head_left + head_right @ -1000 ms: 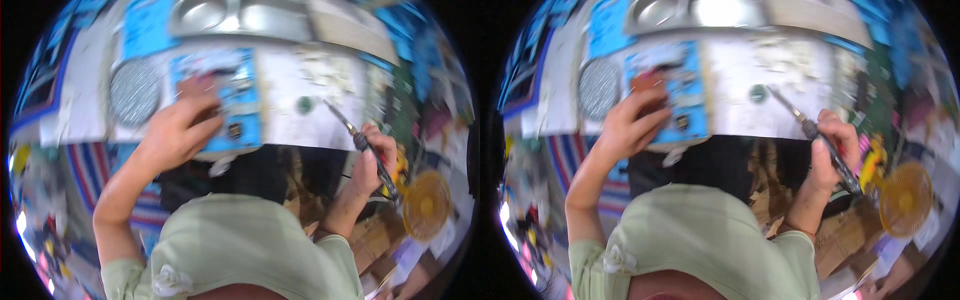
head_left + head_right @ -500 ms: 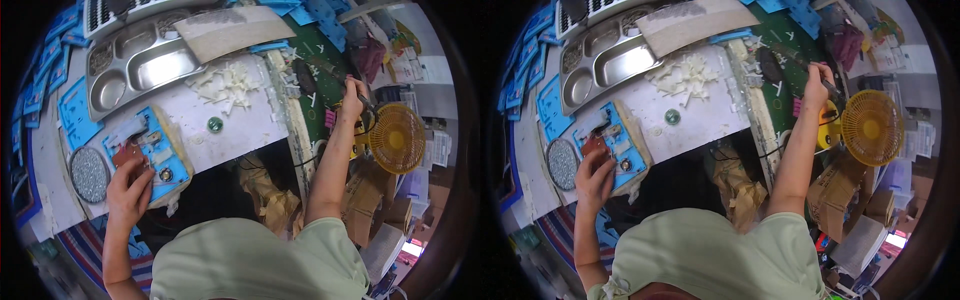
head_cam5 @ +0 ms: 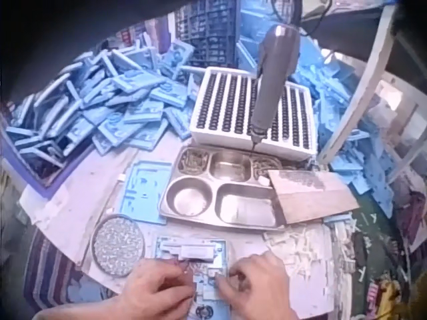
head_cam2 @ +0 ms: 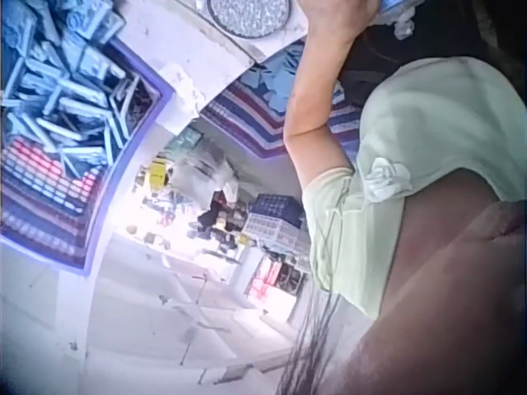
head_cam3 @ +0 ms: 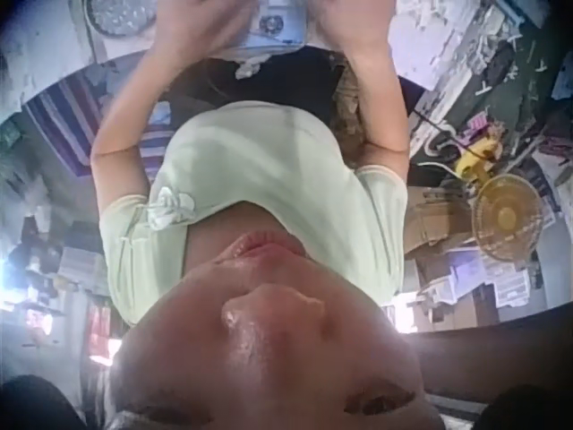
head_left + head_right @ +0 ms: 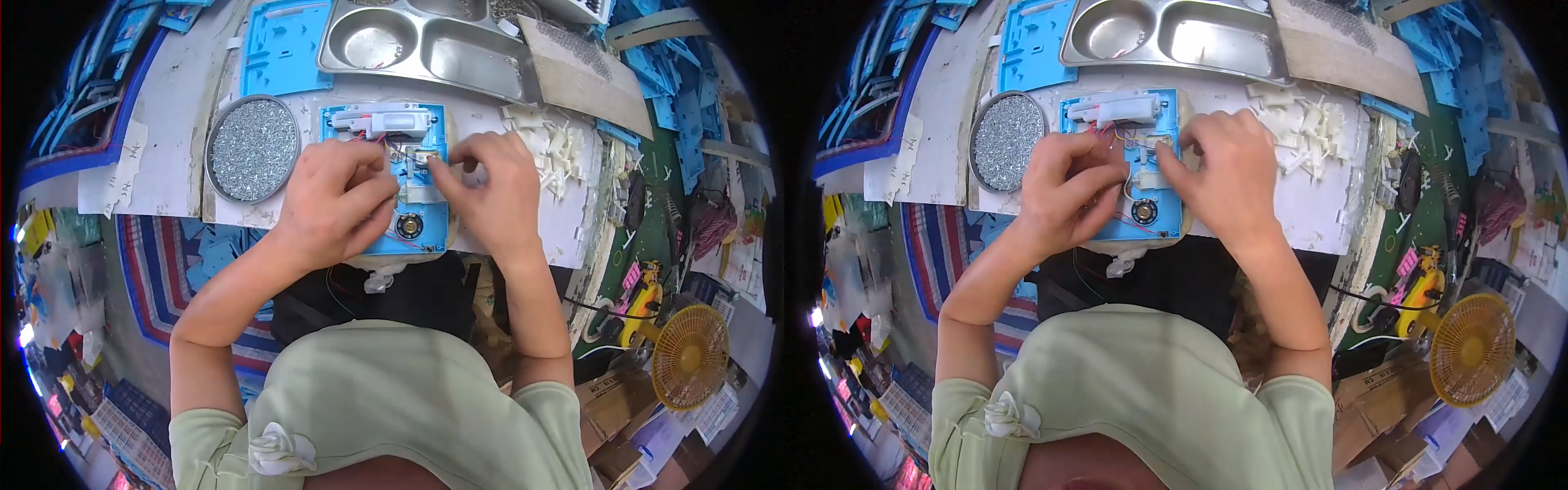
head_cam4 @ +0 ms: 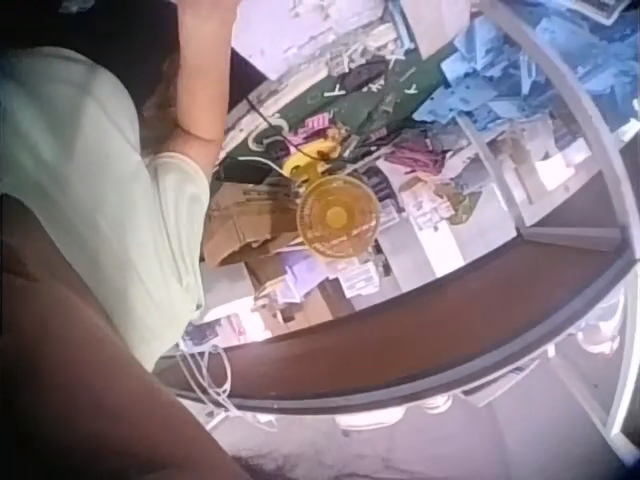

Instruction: Assembling the internal components of an electronic toy device, including soldering wires and using a power screwdriver.

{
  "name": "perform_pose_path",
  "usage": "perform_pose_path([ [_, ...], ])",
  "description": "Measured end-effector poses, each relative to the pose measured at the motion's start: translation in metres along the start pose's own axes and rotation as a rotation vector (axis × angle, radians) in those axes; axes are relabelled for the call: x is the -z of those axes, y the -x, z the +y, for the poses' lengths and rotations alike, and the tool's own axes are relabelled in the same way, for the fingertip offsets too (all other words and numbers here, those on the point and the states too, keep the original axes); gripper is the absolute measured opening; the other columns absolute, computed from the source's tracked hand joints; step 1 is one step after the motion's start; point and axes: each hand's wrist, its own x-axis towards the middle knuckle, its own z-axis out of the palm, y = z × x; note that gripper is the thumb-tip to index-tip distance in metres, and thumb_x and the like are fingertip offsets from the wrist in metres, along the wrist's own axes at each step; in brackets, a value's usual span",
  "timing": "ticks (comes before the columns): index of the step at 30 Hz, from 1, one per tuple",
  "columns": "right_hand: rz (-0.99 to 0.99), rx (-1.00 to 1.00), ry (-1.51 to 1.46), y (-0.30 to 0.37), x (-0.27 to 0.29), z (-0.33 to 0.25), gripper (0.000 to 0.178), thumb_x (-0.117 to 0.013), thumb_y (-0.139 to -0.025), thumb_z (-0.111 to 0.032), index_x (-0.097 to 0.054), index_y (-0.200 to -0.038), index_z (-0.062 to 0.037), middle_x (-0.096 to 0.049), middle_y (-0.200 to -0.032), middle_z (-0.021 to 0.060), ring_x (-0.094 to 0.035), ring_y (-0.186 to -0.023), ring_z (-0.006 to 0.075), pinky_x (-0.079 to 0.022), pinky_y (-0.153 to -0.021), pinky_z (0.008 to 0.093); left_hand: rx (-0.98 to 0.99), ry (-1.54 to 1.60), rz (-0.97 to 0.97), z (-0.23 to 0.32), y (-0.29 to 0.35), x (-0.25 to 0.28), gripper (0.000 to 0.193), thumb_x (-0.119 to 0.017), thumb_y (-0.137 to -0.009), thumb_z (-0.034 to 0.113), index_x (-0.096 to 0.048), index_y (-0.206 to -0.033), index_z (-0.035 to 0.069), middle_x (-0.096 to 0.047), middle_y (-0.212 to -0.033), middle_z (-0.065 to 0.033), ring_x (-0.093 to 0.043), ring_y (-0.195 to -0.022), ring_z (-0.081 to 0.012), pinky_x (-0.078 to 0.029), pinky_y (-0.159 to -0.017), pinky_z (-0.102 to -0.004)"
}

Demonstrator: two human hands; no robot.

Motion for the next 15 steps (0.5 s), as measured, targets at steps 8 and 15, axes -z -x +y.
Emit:
perform_pose_path([
  [8,-0.183,0.093,0.305,-0.018,0.005,-0.012,0.023,-0.074,-0.079,-0.028,-0.069,-0.072,-0.0061,-0.068,-0.074,0.009,-0.062,-0.078,0.0304,-0.046,-0.072,0.0456,-0.022,-0.133,0.001,-0.006,-0.014,-0.017,0.021,-0.077,-0.073,0.014,-0.072,-0.094,0.012,-0.062,-0.111,-0.0037,-0.059,-0.1,-0.0255,-0.042,-0.09,-0.044],
  [15,-0.225,0.158,0.433,-0.025,0.003,-0.018,0.021,-0.072,-0.076,-0.025,-0.07,-0.07,-0.0048,-0.068,-0.071,0.0106,-0.064,-0.077,0.0308,-0.049,-0.072,0.0472,-0.055,-0.169,0.044,-0.011,-0.013,-0.02,0.021,-0.077,-0.073,0.013,-0.072,-0.093,0.013,-0.062,-0.108,-0.0031,-0.059,-0.098,-0.0251,-0.039,-0.092,-0.0431],
])
